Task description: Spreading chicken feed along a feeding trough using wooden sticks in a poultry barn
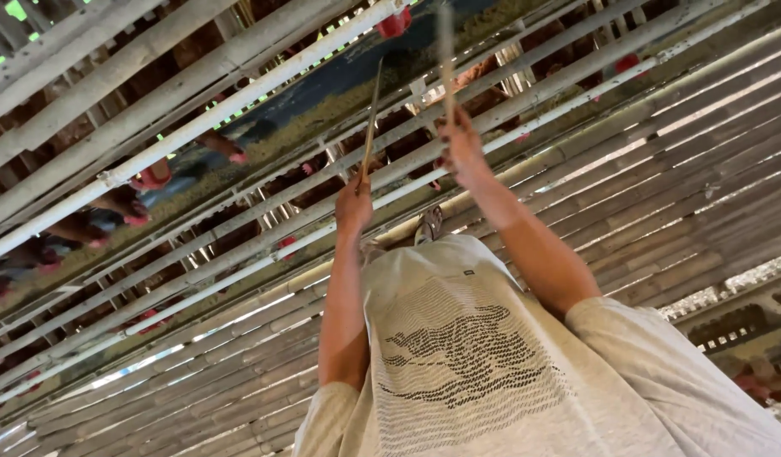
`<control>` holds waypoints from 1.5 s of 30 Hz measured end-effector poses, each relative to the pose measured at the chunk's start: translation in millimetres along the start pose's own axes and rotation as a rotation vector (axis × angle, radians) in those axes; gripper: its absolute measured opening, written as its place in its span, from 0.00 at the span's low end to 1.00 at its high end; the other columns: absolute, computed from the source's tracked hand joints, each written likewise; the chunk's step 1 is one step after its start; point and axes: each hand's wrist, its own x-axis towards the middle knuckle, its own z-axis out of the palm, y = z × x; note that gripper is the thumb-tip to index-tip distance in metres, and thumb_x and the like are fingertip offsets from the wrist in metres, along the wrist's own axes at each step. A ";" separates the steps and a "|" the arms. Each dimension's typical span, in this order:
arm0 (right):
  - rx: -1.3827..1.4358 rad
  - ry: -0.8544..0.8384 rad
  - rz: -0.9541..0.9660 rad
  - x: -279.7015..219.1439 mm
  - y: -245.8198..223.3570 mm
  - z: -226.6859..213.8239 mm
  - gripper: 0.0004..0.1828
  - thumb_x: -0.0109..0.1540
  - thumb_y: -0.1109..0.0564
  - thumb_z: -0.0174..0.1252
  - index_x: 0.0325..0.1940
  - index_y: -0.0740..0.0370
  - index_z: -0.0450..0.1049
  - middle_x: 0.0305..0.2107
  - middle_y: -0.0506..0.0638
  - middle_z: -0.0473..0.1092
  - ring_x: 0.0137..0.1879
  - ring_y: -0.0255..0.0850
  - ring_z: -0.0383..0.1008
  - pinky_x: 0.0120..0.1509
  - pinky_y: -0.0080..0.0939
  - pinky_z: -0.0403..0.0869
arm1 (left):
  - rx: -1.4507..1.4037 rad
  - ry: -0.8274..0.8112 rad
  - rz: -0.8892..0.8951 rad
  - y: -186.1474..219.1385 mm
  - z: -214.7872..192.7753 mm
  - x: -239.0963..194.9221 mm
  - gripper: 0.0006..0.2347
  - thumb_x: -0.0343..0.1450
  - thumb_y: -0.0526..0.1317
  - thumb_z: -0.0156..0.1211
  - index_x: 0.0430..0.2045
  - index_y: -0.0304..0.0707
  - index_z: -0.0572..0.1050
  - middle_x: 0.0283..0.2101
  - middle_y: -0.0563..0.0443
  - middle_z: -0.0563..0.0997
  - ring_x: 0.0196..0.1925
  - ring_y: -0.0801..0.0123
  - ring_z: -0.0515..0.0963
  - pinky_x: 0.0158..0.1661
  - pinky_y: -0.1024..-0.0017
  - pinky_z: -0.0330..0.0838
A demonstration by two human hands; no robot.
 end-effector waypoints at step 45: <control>-0.177 -0.018 -0.024 -52.8 16.5 112.4 0.28 0.71 0.62 0.41 0.74 0.47 0.47 0.38 0.53 0.68 0.19 0.33 0.59 0.12 0.25 0.63 | 0.025 0.058 -0.232 -95.5 -79.1 -5.4 0.24 0.77 0.53 0.38 0.71 0.59 0.63 0.41 0.50 0.80 0.38 0.63 0.77 0.42 0.63 0.72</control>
